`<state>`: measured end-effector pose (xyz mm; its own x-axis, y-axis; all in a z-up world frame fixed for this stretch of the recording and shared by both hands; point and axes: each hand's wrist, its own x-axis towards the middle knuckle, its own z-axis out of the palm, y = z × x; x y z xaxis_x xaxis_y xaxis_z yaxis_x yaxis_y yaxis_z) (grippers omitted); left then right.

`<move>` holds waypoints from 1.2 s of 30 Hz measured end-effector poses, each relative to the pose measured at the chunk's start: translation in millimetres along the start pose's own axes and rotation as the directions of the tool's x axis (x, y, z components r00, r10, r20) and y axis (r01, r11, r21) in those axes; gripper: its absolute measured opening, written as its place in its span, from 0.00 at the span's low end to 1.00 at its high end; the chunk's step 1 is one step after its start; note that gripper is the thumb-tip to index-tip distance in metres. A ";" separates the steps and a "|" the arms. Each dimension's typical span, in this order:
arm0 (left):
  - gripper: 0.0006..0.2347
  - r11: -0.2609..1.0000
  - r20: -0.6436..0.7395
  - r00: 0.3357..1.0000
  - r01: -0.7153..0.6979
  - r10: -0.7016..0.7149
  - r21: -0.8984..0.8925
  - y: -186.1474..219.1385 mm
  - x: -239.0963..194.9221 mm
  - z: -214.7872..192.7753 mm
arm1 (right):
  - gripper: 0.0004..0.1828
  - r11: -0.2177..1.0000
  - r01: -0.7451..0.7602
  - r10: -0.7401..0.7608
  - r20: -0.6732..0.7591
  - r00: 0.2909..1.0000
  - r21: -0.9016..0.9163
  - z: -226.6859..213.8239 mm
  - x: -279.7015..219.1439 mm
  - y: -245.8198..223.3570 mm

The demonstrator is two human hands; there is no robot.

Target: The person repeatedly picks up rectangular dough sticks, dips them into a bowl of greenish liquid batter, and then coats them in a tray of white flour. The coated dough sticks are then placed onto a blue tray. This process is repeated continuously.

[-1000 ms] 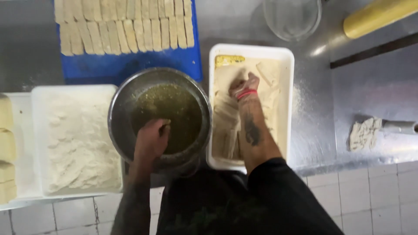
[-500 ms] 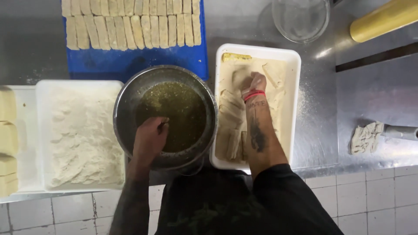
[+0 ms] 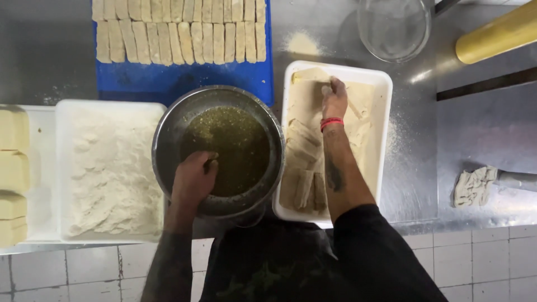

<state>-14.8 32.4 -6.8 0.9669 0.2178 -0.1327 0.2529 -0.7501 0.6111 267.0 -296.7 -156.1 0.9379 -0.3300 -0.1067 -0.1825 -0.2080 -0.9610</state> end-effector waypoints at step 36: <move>0.08 0.997 0.068 0.995 0.076 -0.077 0.024 -5.0 -1.1 -5.8 | 0.28 0.654 0.534 0.099 0.761 0.641 -0.536 -60.9 -47.9 -172.0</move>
<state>-17.2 39.5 -5.2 0.9446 0.2320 -0.2320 0.3259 -0.7460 0.5808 235.5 -301.2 29.8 0.8076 0.4684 -0.3582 0.2240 -0.8056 -0.5484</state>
